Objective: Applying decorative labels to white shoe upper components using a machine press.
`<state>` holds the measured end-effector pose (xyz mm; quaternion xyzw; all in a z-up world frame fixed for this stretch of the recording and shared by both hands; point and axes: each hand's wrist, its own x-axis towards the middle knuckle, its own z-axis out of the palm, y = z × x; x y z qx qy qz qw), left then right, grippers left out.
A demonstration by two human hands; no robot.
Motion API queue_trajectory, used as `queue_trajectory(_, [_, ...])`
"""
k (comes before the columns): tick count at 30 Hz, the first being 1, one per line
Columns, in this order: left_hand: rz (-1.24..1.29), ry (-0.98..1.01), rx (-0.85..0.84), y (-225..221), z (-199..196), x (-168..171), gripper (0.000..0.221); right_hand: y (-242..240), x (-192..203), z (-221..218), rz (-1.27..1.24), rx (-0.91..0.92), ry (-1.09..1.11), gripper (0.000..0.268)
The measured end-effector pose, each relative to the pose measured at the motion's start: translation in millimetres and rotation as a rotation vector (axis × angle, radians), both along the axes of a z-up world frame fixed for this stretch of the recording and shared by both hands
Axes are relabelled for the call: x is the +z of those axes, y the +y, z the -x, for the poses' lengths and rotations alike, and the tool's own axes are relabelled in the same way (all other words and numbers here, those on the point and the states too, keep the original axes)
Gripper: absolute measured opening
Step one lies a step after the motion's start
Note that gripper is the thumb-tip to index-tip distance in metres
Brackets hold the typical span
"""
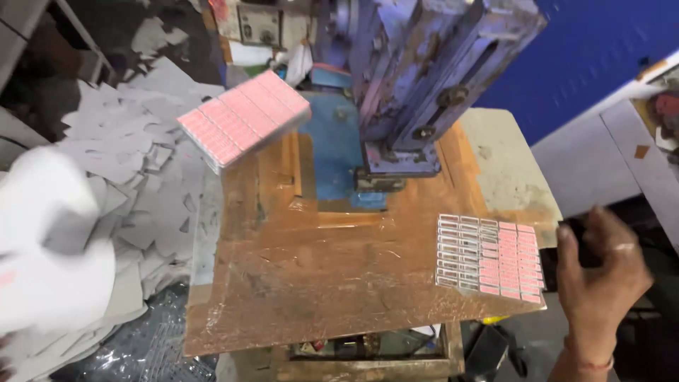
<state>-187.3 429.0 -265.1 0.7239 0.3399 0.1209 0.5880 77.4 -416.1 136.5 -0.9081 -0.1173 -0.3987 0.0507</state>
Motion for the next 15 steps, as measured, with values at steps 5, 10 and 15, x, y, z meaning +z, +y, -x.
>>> queue_trajectory(5, [-0.177, -0.048, 0.036, -159, -101, 87, 0.046, 64, 93, -104, 0.053, 0.333, -0.217, 0.043])
queue_trajectory(10, [-0.342, -0.188, -0.188, -355, -148, 217, 0.025, 104, 155, -274, 0.272, 0.495, -0.421, 0.049])
queue_trajectory(15, [-0.734, -0.677, -0.416, -400, -160, 254, 0.042, 142, 169, -349, 0.232, 0.498, -0.2, 0.03])
